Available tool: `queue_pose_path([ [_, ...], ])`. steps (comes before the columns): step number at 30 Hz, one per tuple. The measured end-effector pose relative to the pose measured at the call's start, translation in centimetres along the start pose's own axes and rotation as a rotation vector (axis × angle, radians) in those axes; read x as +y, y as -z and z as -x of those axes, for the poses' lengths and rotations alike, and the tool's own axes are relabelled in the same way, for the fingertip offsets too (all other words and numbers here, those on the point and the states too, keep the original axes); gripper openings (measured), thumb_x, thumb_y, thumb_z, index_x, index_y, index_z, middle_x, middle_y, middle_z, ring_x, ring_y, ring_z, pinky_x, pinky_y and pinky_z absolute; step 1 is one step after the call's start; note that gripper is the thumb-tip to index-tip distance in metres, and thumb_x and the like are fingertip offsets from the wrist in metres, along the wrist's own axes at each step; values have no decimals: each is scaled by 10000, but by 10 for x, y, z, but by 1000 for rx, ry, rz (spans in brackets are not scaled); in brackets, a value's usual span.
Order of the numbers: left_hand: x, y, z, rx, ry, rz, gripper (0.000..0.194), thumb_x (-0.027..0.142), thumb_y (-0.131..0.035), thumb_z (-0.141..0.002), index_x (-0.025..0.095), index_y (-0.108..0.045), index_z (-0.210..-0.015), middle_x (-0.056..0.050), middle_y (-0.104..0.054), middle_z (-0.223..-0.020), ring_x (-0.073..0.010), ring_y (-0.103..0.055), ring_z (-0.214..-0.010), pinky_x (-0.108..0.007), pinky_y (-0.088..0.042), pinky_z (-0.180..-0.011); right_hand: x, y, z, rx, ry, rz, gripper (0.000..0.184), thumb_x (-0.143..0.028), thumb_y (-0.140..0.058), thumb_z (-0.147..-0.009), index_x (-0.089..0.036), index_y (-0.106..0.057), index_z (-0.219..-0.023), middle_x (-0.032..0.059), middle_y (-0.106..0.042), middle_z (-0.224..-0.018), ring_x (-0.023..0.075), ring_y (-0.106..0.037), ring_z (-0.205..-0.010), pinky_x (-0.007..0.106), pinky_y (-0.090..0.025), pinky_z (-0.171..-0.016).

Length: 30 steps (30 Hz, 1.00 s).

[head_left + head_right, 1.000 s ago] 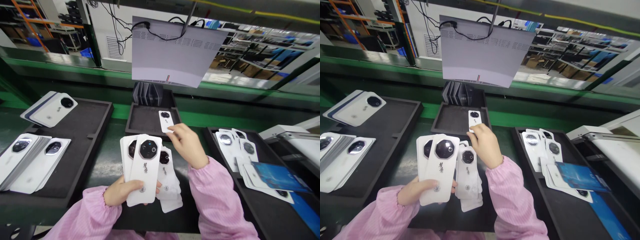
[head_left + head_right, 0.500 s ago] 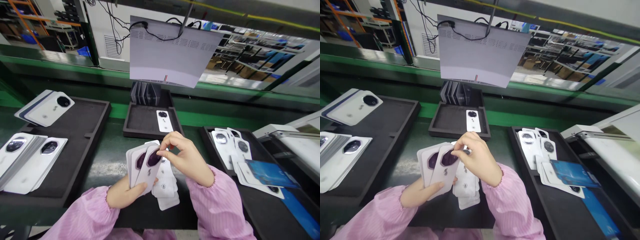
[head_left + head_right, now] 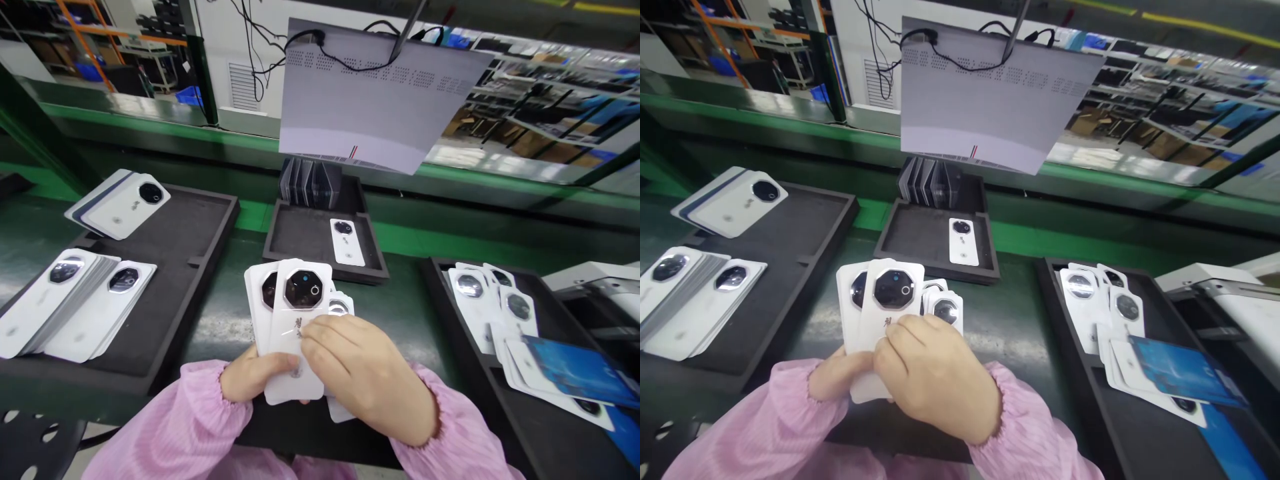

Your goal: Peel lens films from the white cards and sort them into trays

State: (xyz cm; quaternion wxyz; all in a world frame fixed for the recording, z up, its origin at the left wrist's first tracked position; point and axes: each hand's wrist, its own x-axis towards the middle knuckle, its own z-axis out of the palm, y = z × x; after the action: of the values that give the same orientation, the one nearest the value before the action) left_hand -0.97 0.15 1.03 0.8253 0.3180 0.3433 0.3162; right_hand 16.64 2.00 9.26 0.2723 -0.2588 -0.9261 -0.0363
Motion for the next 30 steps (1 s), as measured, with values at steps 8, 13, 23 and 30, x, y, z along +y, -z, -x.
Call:
queue_pose_path([
  [8,-2,0,-2,-13,4,-52,254,226,-592,-756,115,-677,-968,-58,-713,-723,-202,-653,-610,-308,-517,-598,1,2,0,-47,2,-17,310,-129,-338,-903,-125,-618,-769,80,-654,-714,200,-612,-743,323,-501,-643],
  [13,-2,-1,-3,-45,2,1,225,235,-630,-723,130,-698,-910,-52,-712,-713,-200,-661,-604,-283,-520,-547,8,-1,2,33,-1,-29,236,-100,-396,-880,-111,-619,-803,85,-673,-771,198,-625,-755,327,-525,-669],
  [23,3,-7,-4,-206,55,-91,365,259,-587,-754,145,-649,-1095,-144,-685,-1012,-294,-640,-924,-279,-524,-580,53,-7,7,34,-565,-287,330,-369,-634,-784,-185,-578,-1052,78,-657,-1021,228,-631,-904,364,-523,-790],
  [30,7,-2,-8,-317,-33,74,515,259,-556,-753,155,-507,-1255,-181,-627,-1129,-320,-622,-976,-276,-534,-544,109,36,46,430,-948,-397,189,-350,-601,-787,-225,-553,-921,22,-639,-807,184,-621,-702,305,-496,-611],
])
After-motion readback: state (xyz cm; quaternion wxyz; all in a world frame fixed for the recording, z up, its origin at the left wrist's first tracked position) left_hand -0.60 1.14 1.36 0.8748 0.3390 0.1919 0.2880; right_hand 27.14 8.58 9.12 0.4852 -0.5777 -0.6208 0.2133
